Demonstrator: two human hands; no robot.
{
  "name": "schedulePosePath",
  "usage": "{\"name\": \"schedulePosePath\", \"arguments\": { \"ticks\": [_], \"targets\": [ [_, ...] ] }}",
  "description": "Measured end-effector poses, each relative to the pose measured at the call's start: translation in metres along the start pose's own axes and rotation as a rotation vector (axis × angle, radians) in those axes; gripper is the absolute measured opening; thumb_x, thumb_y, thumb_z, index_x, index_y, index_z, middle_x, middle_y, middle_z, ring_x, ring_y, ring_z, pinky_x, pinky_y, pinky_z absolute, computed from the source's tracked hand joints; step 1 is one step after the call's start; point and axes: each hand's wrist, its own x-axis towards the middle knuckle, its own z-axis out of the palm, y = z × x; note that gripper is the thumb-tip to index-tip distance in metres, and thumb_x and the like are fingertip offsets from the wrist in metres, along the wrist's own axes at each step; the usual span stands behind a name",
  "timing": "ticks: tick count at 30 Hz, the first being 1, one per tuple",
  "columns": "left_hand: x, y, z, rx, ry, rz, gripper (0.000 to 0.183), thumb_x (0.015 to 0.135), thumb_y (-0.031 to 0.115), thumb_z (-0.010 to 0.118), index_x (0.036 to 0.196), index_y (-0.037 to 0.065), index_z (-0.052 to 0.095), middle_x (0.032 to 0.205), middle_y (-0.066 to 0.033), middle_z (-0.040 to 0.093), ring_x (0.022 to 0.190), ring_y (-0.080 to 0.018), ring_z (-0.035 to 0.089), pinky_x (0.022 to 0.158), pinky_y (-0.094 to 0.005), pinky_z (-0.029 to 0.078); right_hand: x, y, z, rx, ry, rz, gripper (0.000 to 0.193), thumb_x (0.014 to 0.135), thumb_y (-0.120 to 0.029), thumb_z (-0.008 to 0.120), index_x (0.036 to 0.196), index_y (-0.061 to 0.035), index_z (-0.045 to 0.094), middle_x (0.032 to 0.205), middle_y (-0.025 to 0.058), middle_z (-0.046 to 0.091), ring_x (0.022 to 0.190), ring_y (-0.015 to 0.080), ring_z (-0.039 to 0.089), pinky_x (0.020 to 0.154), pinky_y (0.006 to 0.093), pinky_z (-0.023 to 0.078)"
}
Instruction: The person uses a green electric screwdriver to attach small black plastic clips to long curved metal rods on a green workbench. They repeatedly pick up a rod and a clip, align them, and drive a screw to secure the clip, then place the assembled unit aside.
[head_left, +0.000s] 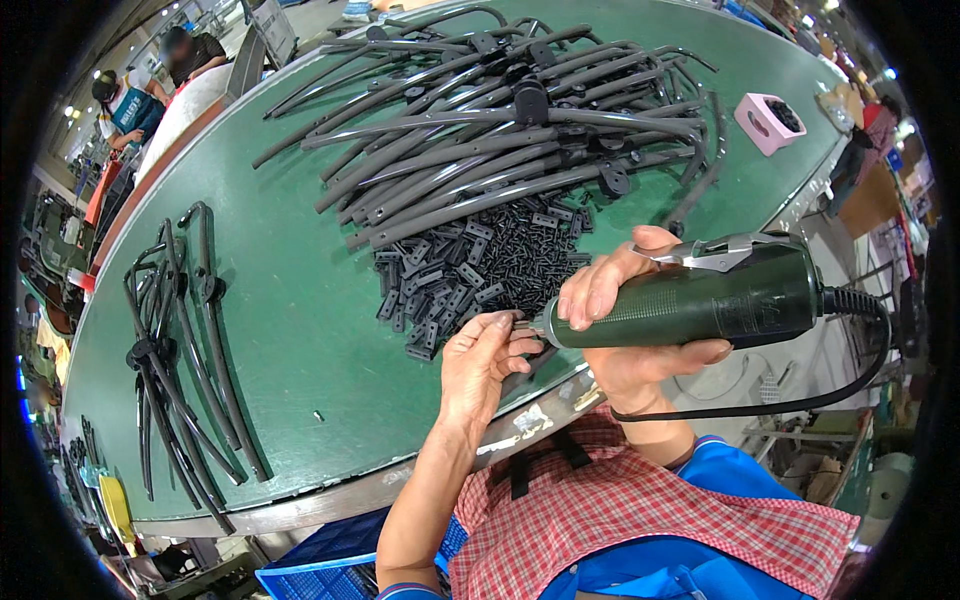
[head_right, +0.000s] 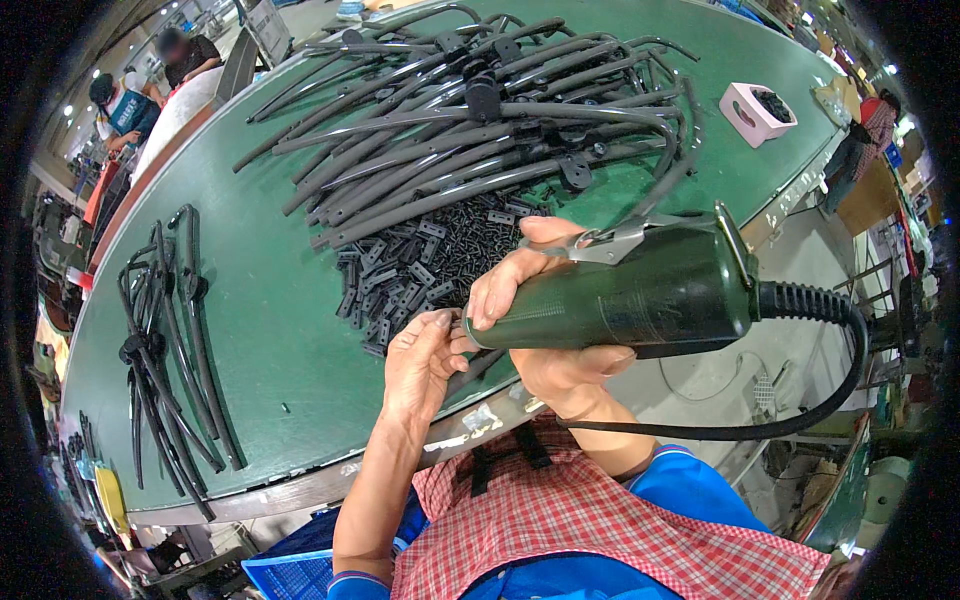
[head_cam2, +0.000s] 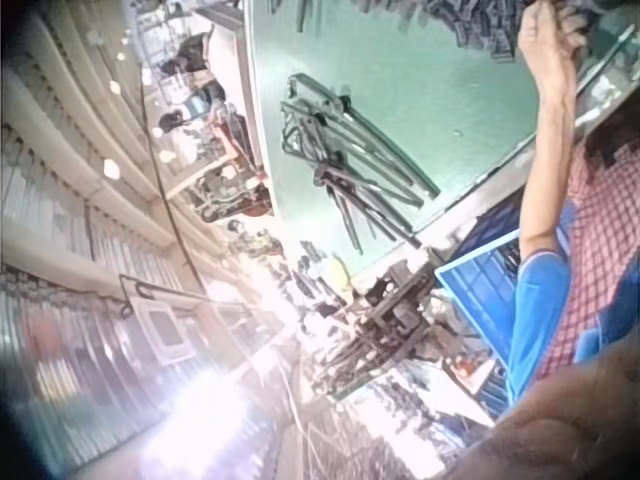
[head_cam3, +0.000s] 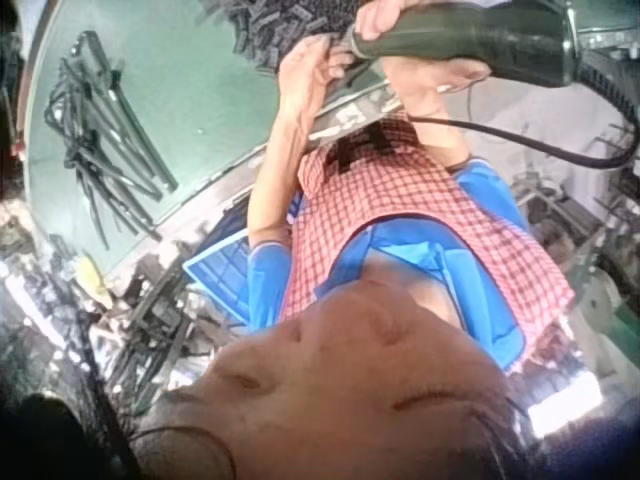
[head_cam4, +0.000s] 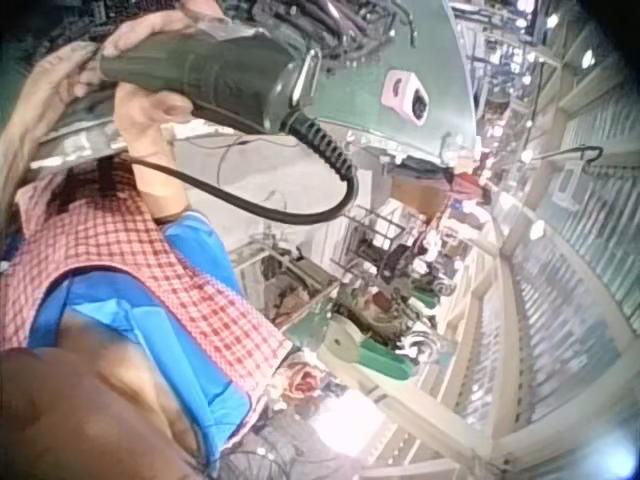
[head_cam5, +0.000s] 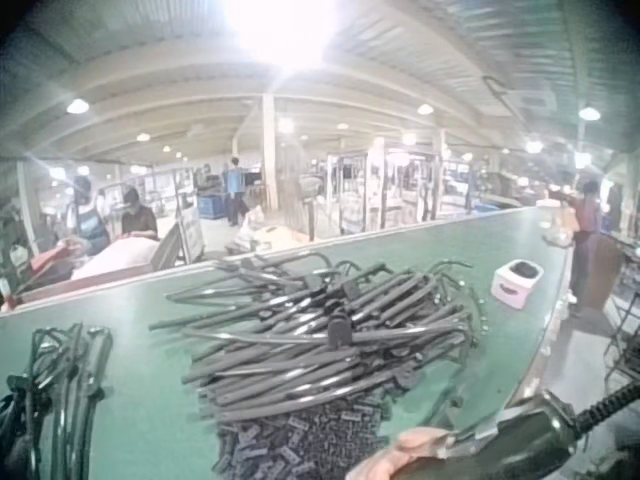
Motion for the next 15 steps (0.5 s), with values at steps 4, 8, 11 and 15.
{"name": "schedulePosePath", "arguments": {
  "ticks": [4,8,11,15],
  "targets": [
    [0.001,-0.001,0.002,-0.001,0.0,-0.016,0.02,0.094,0.018,0.058,0.1,-0.001,0.059,0.088,-0.0159,0.068,0.071,-0.0203,0.068,0.055,-0.0257,0.053,0.001,0.0,-0.004,0.035,-0.036,-0.007,0.102,0.066,-0.085,0.053,0.131,-0.0067,0.043,0.071,0.0053,0.053,0.061,0.0187,0.053,0.054,0.0328,0.045],
    [0.0,0.003,0.005,0.052,0.001,-0.03,0.018,0.093,0.021,0.059,0.095,0.002,0.059,0.079,-0.0137,0.067,0.065,-0.0185,0.066,0.052,-0.0247,0.05,0.002,-0.002,-0.009,0.18,-0.016,0.019,0.109,0.06,-0.083,0.06,0.132,-0.0045,0.039,0.072,0.01,0.056,0.064,0.0221,0.056,0.062,0.0354,0.048],
    [-0.003,0.003,0.007,0.083,-0.006,-0.011,0.017,0.094,0.022,0.058,0.09,0.005,0.058,0.072,-0.0117,0.065,0.058,-0.0162,0.061,0.049,-0.0238,0.045,0.006,-0.002,-0.012,0.226,0.059,-0.002,0.103,0.064,-0.084,0.054,0.132,-0.0065,0.04,0.072,0.0084,0.056,0.063,0.0211,0.056,0.059,0.0351,0.047],
    [-0.011,0.007,0.014,0.241,0.025,0.034,0.02,0.093,0.02,0.056,0.102,0.002,0.061,0.073,-0.0067,0.061,0.055,-0.0099,0.051,0.048,-0.0207,0.038,0.013,-0.012,-0.024,0.297,0.186,0.027,0.093,0.074,-0.082,0.042,0.131,-0.0079,0.044,0.071,0.0058,0.052,0.06,0.019,0.05,0.058,0.0347,0.044]
  ]
}}
